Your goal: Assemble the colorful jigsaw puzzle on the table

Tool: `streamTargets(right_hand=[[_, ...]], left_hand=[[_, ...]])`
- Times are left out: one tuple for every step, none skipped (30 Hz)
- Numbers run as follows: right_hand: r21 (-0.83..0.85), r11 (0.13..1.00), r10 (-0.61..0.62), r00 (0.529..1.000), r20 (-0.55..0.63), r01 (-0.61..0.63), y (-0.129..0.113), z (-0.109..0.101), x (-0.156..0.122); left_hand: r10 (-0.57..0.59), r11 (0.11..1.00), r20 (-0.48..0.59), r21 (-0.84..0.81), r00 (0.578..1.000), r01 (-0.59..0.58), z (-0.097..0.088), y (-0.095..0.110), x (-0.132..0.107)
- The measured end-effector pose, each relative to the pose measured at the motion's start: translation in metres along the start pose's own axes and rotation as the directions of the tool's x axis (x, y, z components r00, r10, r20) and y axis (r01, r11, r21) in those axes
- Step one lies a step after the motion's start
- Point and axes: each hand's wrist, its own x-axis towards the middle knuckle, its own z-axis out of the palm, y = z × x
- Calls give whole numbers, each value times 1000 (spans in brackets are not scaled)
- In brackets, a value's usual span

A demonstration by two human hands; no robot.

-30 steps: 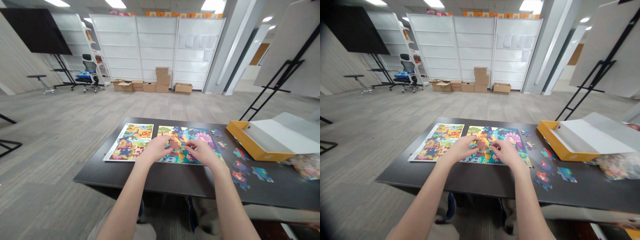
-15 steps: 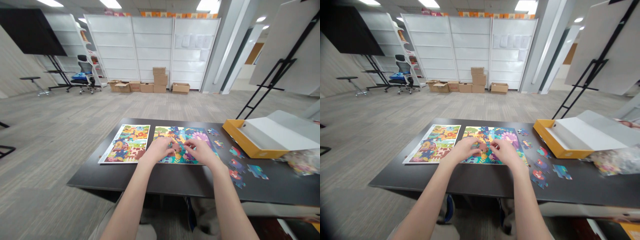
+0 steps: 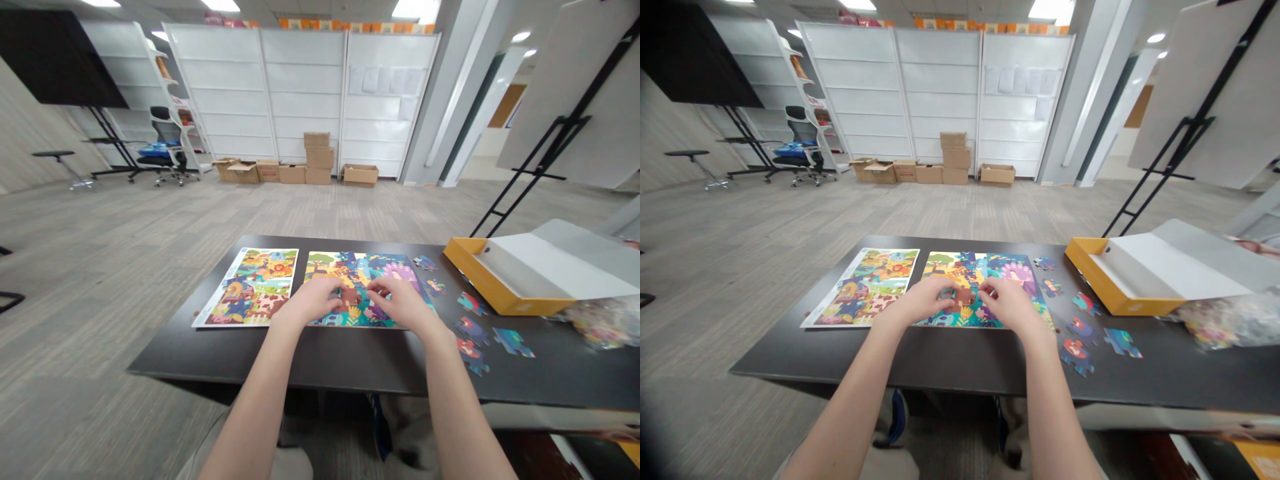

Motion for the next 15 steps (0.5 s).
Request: streamTargets(right_hand=[[0,1000,3,1000,3,-3,-1,0,0],[0,1000,7,1000,6,-7,-2,0,0],[-1,1000,11,1000,9,-11,-3,0,0],[-1,1000,14,1000,11,-14,-4,-1,0],[-1,1000,17,1000,13,-17,-4,-1,0],[-2,1000,20,1000,14,-20,-5,-1,0],[-3,1000,22,1000,15,-22,-5,-1,0],[-5,1000,24,1000,14,-23,-5,-1,0],[-8,1000,24,1000,12,-24,-5,-1,0],[-10,1000,23,1000,11,-23,-6,-2,0],[-11,1000,21,1000,11,-21,-6,-2,-1],[-9,1000,19,1000,13,-19,-6,-2,-1],[-6,1000,20,1000,16,-20,-6,-2,0],[-3,1000,23,1000,20,-23,-7,-1,0],[-1,1000,27,999,24,-27,-7,-1,0]], left_hand=[[-2,1000,3,-1,1000,2,0,1,0],[-3,1000,5,-1,1000,3,-1,1,-1],[-6,1000,5,0,1000,6,-1,2,-1],[-8,1000,5,-1,1000,8,-1,3,-1],[-6,1000,4,-3,1000,6,-2,4,-1],[-3,1000,4,-7,1000,3,-3,4,-1],[0,1000,4,-13,1000,0,-3,4,-2],[4,1000,2,-21,1000,-4,-4,3,-2],[5,1000,-6,-26,1000,-5,-4,2,-2],[1,1000,-19,-27,1000,-1,-4,1,-2],[-9,1000,-34,-22,999,8,-4,-1,-2],[-19,1000,-50,-15,999,19,-3,-2,-3],[-26,1000,-61,-9,998,25,-3,-3,-3],[-27,1000,-66,-4,997,27,-2,-4,-3],[-22,1000,-63,-4,998,22,-1,-5,-3]])
